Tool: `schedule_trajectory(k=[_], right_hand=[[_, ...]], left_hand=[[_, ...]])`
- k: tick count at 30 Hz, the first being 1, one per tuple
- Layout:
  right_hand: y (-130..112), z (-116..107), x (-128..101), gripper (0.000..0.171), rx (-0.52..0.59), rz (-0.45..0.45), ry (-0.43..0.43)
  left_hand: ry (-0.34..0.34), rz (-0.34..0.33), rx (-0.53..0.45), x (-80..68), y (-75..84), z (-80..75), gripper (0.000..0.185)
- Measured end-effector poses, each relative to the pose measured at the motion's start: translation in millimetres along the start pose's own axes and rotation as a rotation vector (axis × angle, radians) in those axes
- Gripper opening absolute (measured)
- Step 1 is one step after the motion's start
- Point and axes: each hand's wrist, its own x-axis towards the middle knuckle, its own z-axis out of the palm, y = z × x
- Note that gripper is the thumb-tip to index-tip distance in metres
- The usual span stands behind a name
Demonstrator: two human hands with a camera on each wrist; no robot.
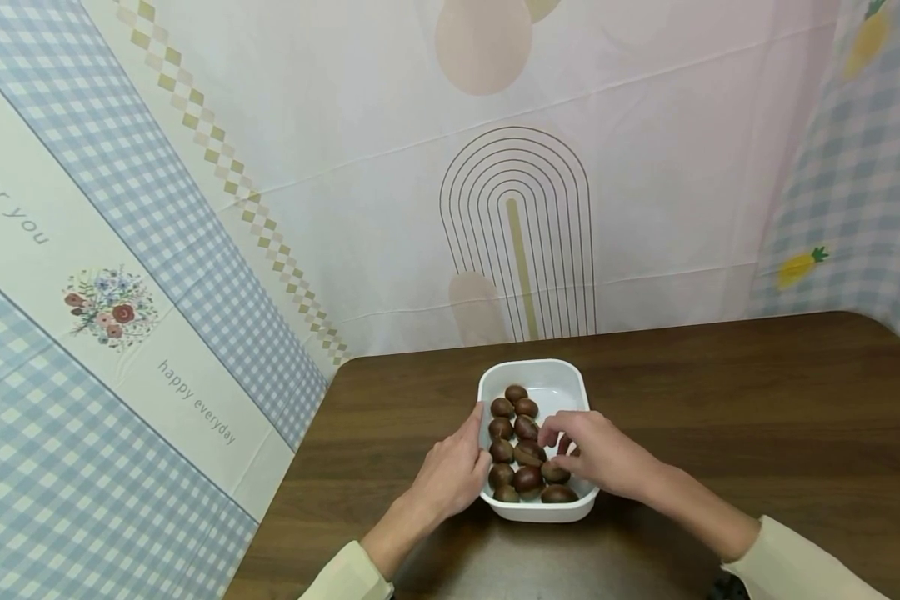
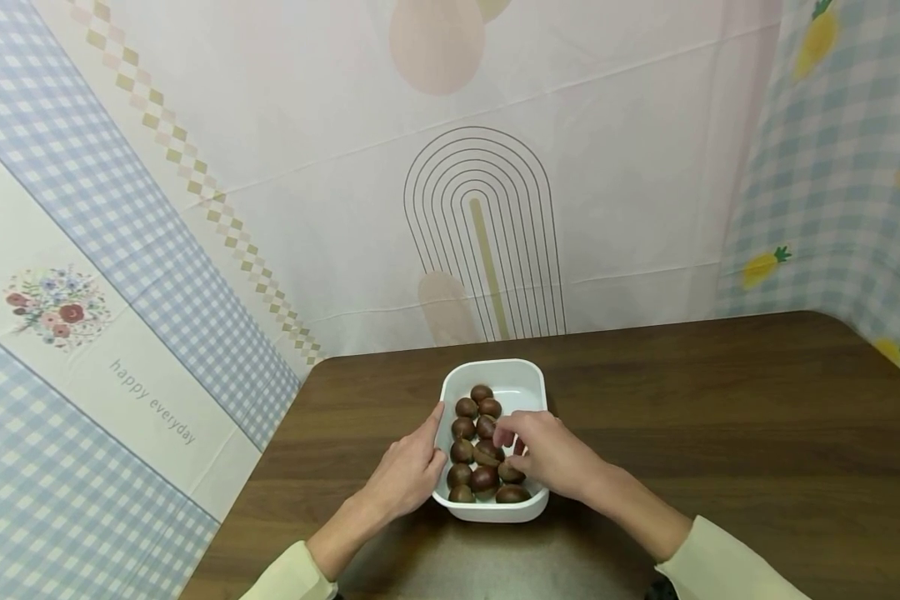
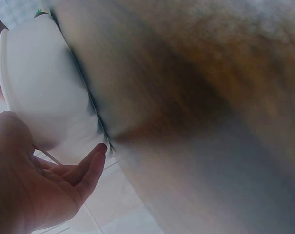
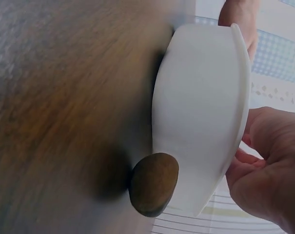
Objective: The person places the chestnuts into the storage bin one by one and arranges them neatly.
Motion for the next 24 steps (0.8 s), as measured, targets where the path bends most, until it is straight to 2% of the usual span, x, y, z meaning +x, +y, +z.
schedule_trajectory(k=[5, 9, 14, 20, 24], right_hand=[[1, -4, -2, 0.022, 0.067, -0.027, -0.033], [0, -5, -3, 0.024, 0.024, -0.06, -0.082], [-1, -6, -6, 0.021, -0.086, -0.097, -0.098], [1, -10, -12, 0.02, -0.31, -0.153, -0.025], [2, -15, -14, 0.016, -0.346, -0.131, -0.021]], left_hand=[[-0.01, -0.005, -0.005, -0.5, 1.1, -1.5, 0.069], [-0.008, -0.007, -0.008, -0.5, 0.9, -1.1, 0.069], [-0.01, -0.012, -0.003, 0.3, 0.7, -0.7, 0.069], [-0.011, -0.008, 0.0, 0.2, 0.6, -0.2, 0.07], [-0.002, 0.003, 0.001, 0.1, -0.1, 0.7, 0.07]])
